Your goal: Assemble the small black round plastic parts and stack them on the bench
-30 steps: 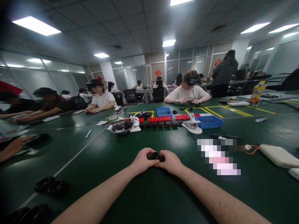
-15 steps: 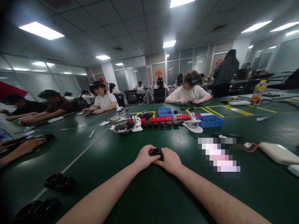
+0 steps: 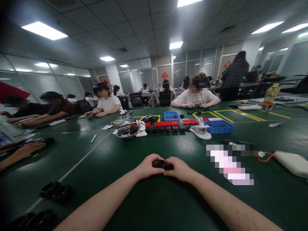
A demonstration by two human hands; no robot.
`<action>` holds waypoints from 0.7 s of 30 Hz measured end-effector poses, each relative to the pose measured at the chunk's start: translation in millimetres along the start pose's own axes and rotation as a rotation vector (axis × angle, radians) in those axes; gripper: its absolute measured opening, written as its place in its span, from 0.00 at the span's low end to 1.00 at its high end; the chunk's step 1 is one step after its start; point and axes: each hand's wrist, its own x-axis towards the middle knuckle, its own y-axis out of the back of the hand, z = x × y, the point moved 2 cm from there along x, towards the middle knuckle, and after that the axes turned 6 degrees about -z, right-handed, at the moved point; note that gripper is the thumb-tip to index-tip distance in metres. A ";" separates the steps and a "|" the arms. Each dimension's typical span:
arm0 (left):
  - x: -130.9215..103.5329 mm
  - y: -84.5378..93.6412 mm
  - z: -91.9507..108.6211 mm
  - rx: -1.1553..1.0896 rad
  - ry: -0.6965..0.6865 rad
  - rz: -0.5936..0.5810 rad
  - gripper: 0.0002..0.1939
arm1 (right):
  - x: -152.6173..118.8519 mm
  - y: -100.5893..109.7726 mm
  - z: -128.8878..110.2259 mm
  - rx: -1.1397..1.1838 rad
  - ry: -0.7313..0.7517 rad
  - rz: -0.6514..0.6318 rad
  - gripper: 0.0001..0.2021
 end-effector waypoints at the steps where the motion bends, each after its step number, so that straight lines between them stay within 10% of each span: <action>1: -0.6 0.7 1.1 0.007 -0.002 -0.005 0.19 | 0.3 -0.3 0.5 -0.001 -0.001 -0.002 0.10; 21: -3.0 2.8 7.6 0.040 -0.032 0.023 0.16 | -0.3 -7.3 -0.2 0.061 -0.121 0.065 0.10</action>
